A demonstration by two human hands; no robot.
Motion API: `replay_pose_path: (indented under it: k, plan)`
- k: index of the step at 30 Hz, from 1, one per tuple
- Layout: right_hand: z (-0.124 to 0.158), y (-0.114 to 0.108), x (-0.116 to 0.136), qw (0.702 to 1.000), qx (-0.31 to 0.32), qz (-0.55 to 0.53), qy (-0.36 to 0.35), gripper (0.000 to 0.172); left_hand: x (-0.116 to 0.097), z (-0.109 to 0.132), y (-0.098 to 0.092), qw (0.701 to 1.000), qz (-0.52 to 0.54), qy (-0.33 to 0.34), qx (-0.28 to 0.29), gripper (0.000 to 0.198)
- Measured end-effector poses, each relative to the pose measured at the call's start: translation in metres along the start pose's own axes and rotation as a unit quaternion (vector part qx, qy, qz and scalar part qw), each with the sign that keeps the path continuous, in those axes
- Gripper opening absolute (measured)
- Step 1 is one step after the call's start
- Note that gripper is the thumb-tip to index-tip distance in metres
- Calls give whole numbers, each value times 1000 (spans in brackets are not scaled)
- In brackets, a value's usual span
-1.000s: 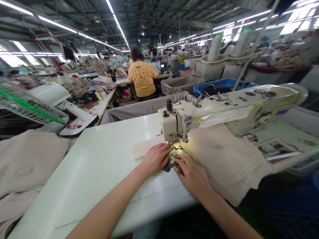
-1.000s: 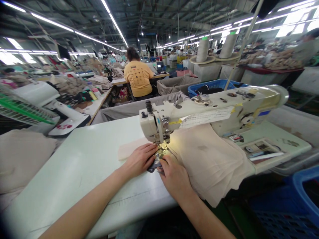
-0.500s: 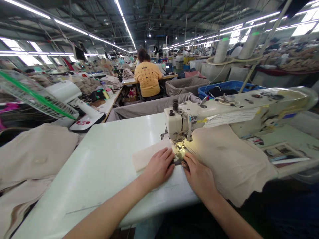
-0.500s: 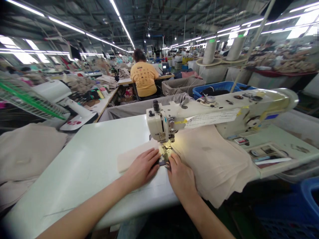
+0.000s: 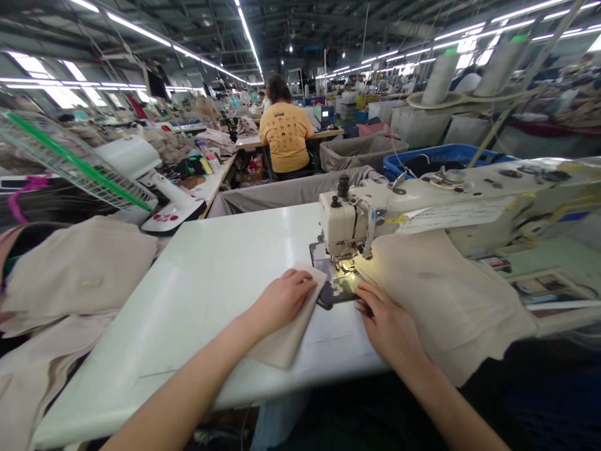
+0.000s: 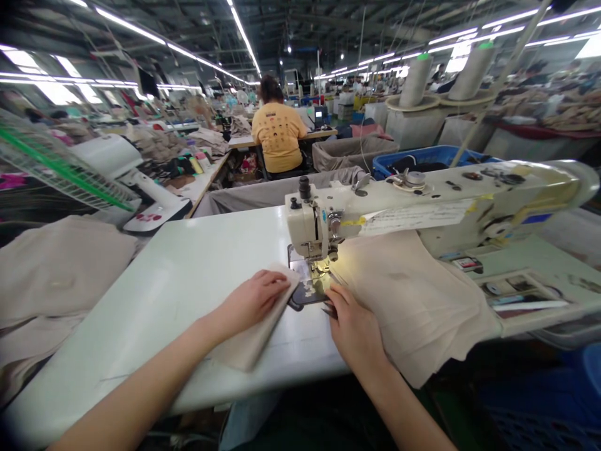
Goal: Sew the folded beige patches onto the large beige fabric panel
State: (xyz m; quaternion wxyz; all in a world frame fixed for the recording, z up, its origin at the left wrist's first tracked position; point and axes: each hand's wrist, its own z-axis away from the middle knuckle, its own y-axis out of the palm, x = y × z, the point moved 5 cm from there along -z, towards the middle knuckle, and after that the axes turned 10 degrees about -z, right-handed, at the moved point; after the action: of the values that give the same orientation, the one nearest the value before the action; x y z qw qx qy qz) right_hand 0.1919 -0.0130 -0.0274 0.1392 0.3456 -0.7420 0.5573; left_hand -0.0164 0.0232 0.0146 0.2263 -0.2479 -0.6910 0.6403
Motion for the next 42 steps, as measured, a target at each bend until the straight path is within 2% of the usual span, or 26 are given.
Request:
replay_pose_path:
  k: [3, 5, 9, 14, 16, 18, 20, 22, 26, 31, 42]
  plan:
    - [5, -6, -3, 999, -20, -49, 1, 44, 14, 9, 5, 974, -137, -165, 70, 26]
    - [8, -9, -4, 997, -17, -77, 1, 49, 16, 17, 5, 952, -173, -231, 106, 28]
    - [11, -11, -1, 994, 28, -109, -7, 52, 13, 26, 2, 938, -184, -264, 131, 29]
    - [13, -7, 9, 993, 115, -26, -26, 48, 12, 30, -2, 933, -185, -278, 131, 28]
    - [12, -6, 11, 991, 130, -2, -27, 47, 2, 23, -2, 948, -181, -242, 98, 23]
    - [12, -6, 13, 990, 134, 2, -32, 49, -17, 10, 1, 978, -158, -135, 35, 20]
    - [12, -5, 15, 990, 135, -1, -42, 52, -40, -2, 7, 993, -117, -8, -27, 26]
    - [11, -3, 15, 989, 138, -1, -51, 54, -53, -12, 14, 994, -85, 42, -57, 34]
    - [4, 3, 14, 989, 137, 9, -51, 54, -50, -27, 23, 996, -63, 18, -57, 35]
    - [-9, 8, 13, 990, 130, 33, -44, 49, -39, -37, 18, 996, -58, 6, -65, 28]
    - [-12, 9, 12, 992, 116, 35, -35, 46, -33, -41, 24, 997, -44, 9, -63, 37]
